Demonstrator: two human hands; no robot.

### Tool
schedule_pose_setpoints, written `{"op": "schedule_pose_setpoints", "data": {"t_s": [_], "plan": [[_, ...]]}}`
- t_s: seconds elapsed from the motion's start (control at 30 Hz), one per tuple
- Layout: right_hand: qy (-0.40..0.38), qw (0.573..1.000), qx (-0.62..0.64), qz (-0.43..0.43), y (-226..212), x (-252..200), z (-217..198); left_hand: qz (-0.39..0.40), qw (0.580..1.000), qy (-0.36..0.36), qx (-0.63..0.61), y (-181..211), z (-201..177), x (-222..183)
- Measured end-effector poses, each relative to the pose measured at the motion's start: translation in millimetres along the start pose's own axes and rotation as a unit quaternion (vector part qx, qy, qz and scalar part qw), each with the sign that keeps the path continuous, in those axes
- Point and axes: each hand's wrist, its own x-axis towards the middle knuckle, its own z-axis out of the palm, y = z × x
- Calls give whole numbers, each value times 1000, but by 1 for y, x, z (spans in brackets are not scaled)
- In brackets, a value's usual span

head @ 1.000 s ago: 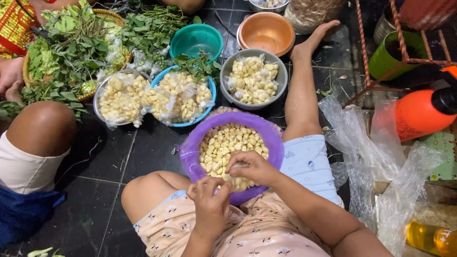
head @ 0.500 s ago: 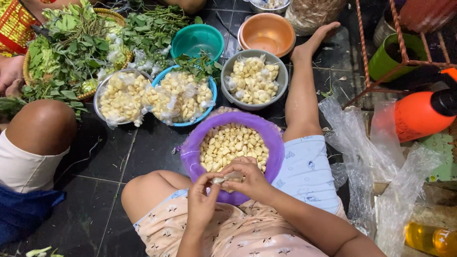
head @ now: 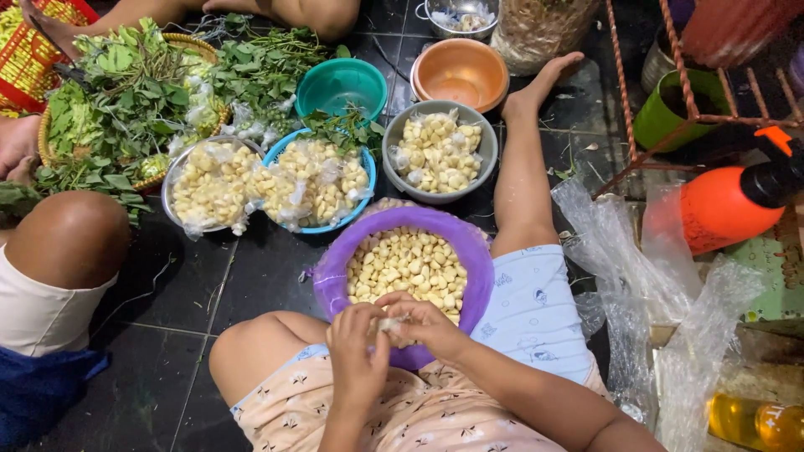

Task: Scooping peeled garlic cloves from a bowl and filling small plastic bags.

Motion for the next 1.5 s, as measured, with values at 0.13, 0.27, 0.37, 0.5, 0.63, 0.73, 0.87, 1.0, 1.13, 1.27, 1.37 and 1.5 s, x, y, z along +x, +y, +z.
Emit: {"op": "schedule_pose_setpoints", "data": {"t_s": [0.13,0.27,0.37,0.5,0.63,0.73,0.87,1.0,1.13,1.27,1.37,1.5], "plan": [[-112,990,-41,70,-21,4,-3,-28,998,10,-61,-9,-2,-3],[-53,992,100,55,-16,4,-3,-25,979,142,-142,17,5,-7],[-25,988,147,41,-9,-3,2,2,979,132,-157,21,4,-9],[-10,991,127,44,-11,-5,12,2,976,139,-168,16,9,-13],[40,999,11,-27,-12,-7,21,43,980,168,-94,13,8,-14],[118,988,-83,-54,-13,-6,26,91,979,181,-2,1,20,-22],[162,980,-110,-34,-13,3,8,113,977,180,20,1,20,-23],[-26,973,-163,-159,-37,-12,35,79,992,99,9,6,11,-12],[-49,898,-403,-170,-52,-11,37,32,990,89,-101,4,12,-5],[40,955,-242,168,-18,19,4,-108,966,53,-229,-28,37,0],[279,892,111,339,-39,53,-28,-129,944,69,-296,-43,28,4],[212,910,346,85,-25,125,-144,-142,928,43,-341,-50,38,-11]]}}
